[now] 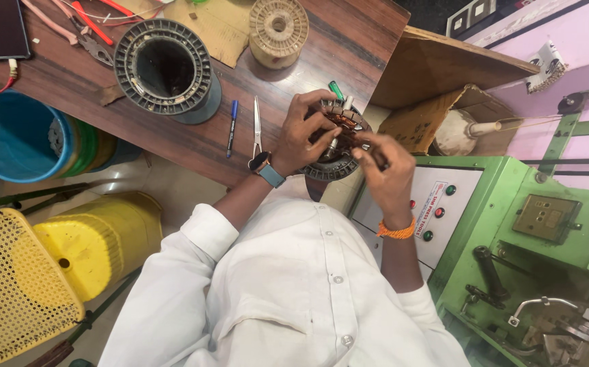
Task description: The person works at a workbench fitting copper wire windings into the slots of a motor armature stator, pressing and positioning the coils by hand and turning the component as they work around it. They hold the armature steady with one hand while seating wires with the other, with pliers and other motor parts on the bench.
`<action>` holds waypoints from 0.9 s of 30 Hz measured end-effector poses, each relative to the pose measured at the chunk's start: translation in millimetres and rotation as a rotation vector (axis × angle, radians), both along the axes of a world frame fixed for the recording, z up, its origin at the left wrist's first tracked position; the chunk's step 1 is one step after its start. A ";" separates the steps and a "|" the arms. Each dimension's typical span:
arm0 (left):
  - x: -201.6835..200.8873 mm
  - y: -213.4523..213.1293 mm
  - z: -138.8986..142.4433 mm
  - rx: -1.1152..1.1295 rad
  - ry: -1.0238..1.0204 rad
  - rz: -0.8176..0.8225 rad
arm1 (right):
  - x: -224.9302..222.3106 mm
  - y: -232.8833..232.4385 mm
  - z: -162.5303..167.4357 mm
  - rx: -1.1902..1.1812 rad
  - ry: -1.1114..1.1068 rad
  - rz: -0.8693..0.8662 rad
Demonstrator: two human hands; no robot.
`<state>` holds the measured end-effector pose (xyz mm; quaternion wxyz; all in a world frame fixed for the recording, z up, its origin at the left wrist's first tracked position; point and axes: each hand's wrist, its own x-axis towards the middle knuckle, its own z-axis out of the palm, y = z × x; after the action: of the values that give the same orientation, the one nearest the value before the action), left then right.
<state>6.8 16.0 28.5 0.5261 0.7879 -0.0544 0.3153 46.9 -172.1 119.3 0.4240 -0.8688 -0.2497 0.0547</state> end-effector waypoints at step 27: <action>14.6 22.9 17.4 0.074 0.152 -0.268 | 69.7 -13.5 -9.9 0.035 0.151 0.154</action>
<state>21.5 38.9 45.9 0.5367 0.8141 -0.1305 0.1794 116.5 -185.6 109.5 0.4512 -0.8330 -0.2839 0.1480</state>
